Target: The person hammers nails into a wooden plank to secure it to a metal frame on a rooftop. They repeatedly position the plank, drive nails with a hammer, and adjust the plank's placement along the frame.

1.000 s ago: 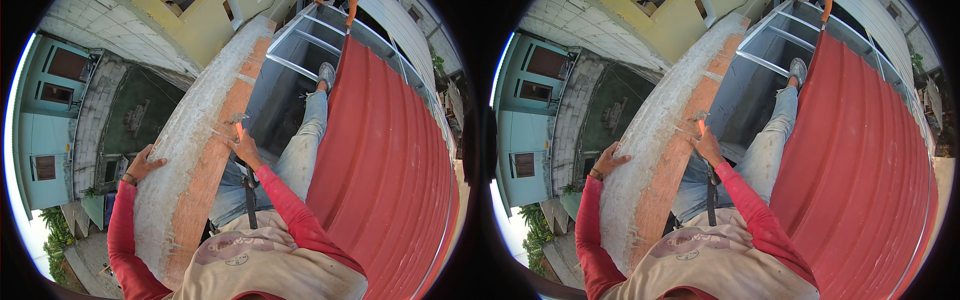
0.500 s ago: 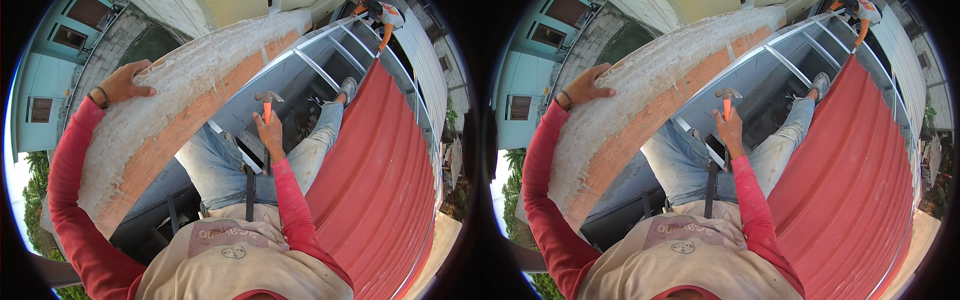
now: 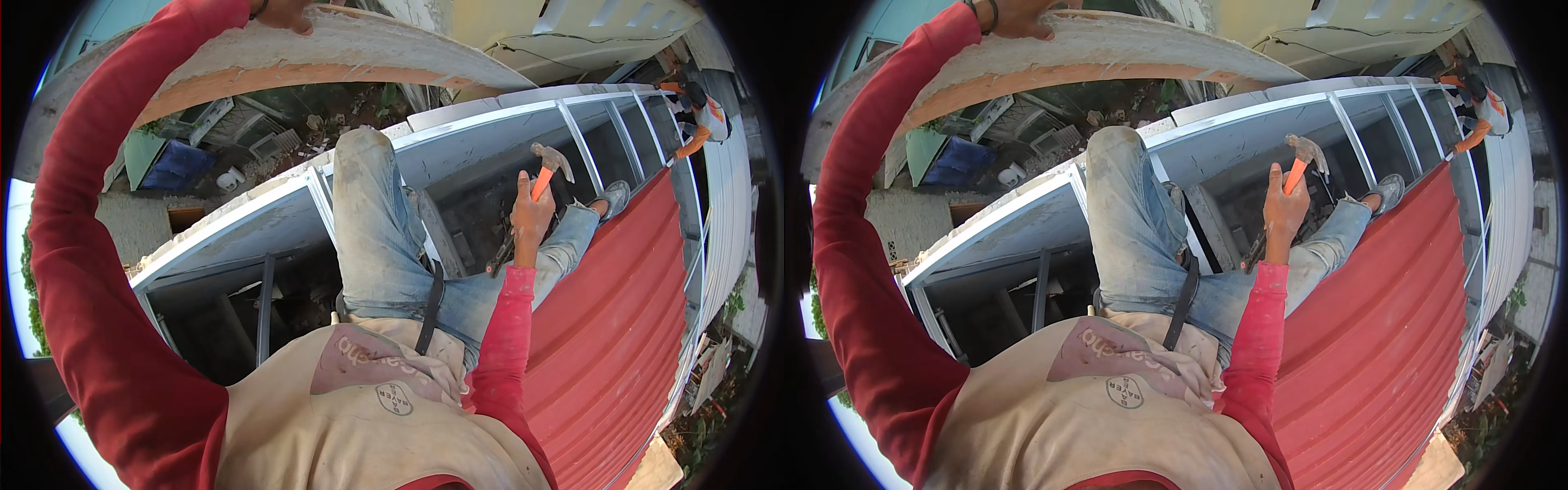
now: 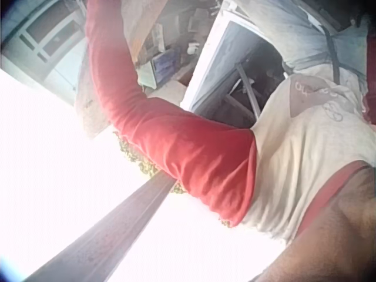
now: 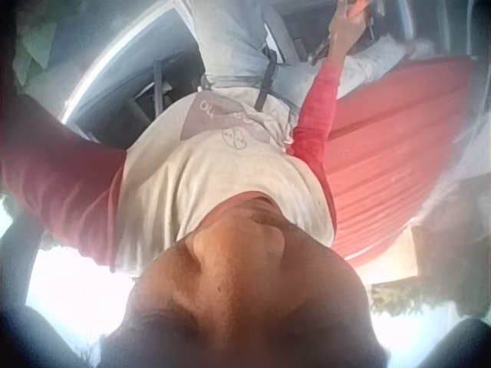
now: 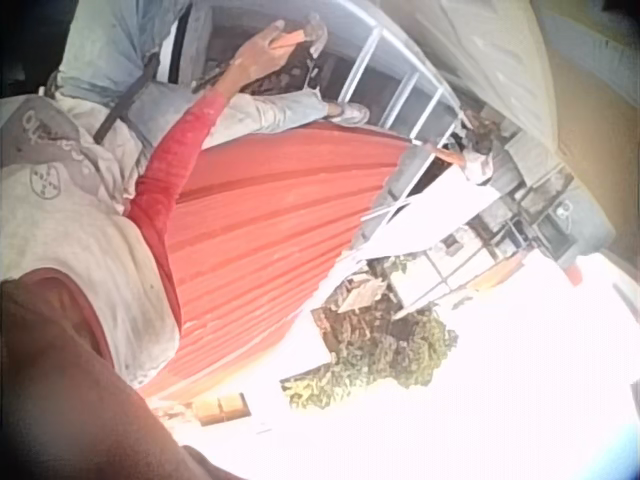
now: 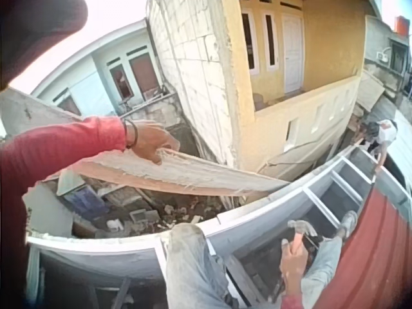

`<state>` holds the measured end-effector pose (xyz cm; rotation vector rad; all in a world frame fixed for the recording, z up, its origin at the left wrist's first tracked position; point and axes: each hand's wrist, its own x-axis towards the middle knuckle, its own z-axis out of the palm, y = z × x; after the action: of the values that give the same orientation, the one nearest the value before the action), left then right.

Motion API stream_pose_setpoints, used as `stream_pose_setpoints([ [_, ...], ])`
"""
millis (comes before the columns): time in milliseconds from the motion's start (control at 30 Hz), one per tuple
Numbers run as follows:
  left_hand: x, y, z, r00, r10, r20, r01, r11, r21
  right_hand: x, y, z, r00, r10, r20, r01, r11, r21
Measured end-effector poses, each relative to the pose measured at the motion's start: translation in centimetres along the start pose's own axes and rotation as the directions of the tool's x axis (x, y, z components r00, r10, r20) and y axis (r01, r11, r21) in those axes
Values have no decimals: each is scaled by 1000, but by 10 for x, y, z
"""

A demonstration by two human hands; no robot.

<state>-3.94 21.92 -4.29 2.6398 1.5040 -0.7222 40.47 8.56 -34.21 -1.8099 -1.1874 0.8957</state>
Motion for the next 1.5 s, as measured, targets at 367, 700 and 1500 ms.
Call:
stream_pose_setpoints([
  [367,30,-21,131,889,-191,416,219,975,-21,-10,42,-3,999,-15,48,25,975,-222],
  [700,59,-45,230,848,-157,506,86,983,161,12,56,-17,981,194,-17,-194,966,-169],
  [1500,-75,-113,95,868,-362,339,237,903,358,43,-109,334,663,-284,693,437,898,-50],
])
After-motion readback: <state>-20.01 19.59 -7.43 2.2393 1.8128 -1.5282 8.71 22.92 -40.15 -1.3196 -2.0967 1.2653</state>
